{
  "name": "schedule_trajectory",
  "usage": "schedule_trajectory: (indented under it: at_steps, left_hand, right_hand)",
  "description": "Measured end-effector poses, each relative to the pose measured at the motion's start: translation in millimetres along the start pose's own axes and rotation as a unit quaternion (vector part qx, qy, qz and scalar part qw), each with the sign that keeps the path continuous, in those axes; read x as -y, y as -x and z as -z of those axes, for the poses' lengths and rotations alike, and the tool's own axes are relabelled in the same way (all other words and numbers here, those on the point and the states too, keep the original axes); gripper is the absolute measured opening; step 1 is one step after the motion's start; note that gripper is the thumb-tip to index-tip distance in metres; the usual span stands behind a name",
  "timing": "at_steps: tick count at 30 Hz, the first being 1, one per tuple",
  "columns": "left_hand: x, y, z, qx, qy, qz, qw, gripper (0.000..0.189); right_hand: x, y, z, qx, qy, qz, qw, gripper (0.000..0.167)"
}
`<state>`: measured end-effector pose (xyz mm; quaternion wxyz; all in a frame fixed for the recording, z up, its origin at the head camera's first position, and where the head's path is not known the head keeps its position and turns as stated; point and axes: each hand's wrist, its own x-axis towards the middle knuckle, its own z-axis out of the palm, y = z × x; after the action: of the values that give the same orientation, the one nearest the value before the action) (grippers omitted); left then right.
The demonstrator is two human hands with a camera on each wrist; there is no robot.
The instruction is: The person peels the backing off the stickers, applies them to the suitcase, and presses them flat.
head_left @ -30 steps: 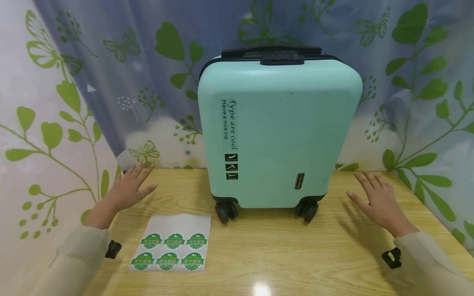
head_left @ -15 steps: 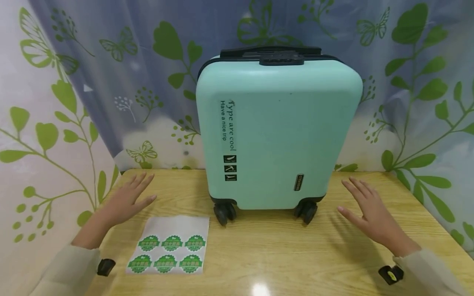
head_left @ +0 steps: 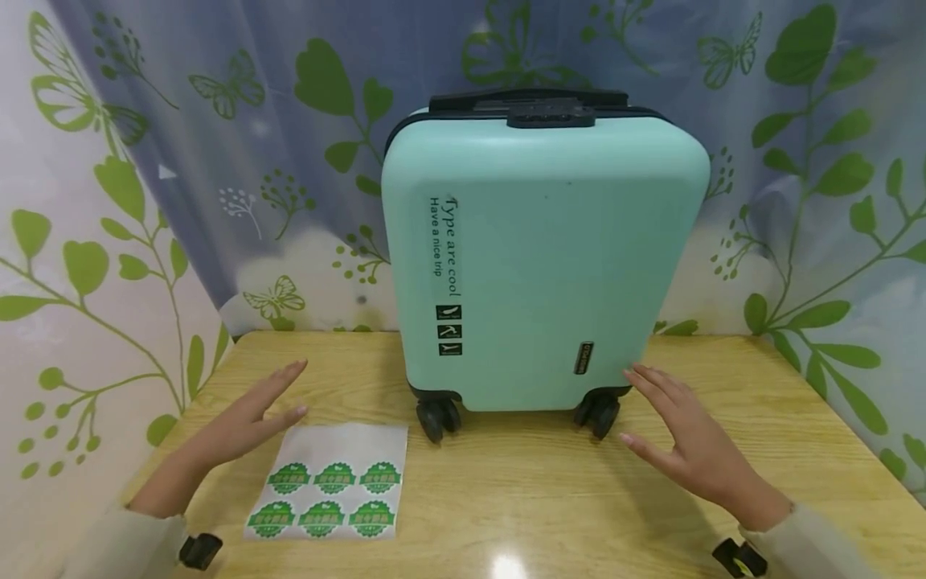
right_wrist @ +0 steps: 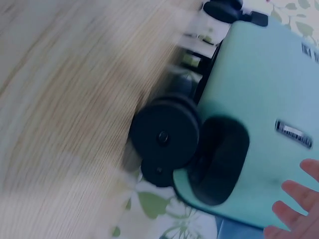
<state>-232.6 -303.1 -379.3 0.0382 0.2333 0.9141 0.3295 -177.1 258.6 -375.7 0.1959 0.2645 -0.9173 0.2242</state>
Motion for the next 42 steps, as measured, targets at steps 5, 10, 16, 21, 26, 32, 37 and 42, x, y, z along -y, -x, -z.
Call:
schedule_trajectory:
  at_steps: [5, 10, 16, 21, 26, 32, 37, 42]
  left_hand:
    - [0.1, 5.3, -7.3, 0.007, 0.03, 0.007, 0.9995, 0.066]
    - [-0.2, 11.2, -11.1, 0.01, 0.045, 0.021, 0.9987, 0.065]
    - [-2.0, 14.3, -15.7, 0.013, 0.071, 0.009, 0.9974, 0.065]
    - [-0.9, 15.9, -19.7, 0.026, 0.095, 0.0, 0.9951, 0.062]
    - [0.2, 19.9, -23.3, 0.029, 0.111, 0.01, 0.9934, 0.059]
    - [0.3, 21.7, -28.1, 0.026, 0.138, 0.045, 0.989, 0.056]
    - [1.3, 20.4, -30.7, 0.021, 0.196, 0.089, 0.9764, 0.053]
    - [2.0, 19.0, -37.2, 0.011, 0.238, 0.131, 0.9623, 0.052]
  right_hand:
    - [16, -1.4, -8, -0.017, -0.008, 0.027, 0.9995, 0.075]
    - [31, -4.6, -19, -0.006, -0.023, 0.042, 0.9988, 0.073]
    - [51, -13.4, -31, 0.012, -0.05, 0.061, 0.9968, 0.074]
    - [64, -21.5, -40, 0.029, -0.084, 0.064, 0.994, 0.074]
    - [79, -33.0, -52, 0.059, -0.128, 0.067, 0.9879, 0.074]
    - [100, -45.5, -66, 0.103, -0.199, 0.045, 0.9735, 0.068]
    - [121, -50.8, -82, 0.162, -0.243, 0.038, 0.9556, 0.066]
    - [140, -55.2, -95, 0.232, -0.286, 0.029, 0.9295, 0.064]
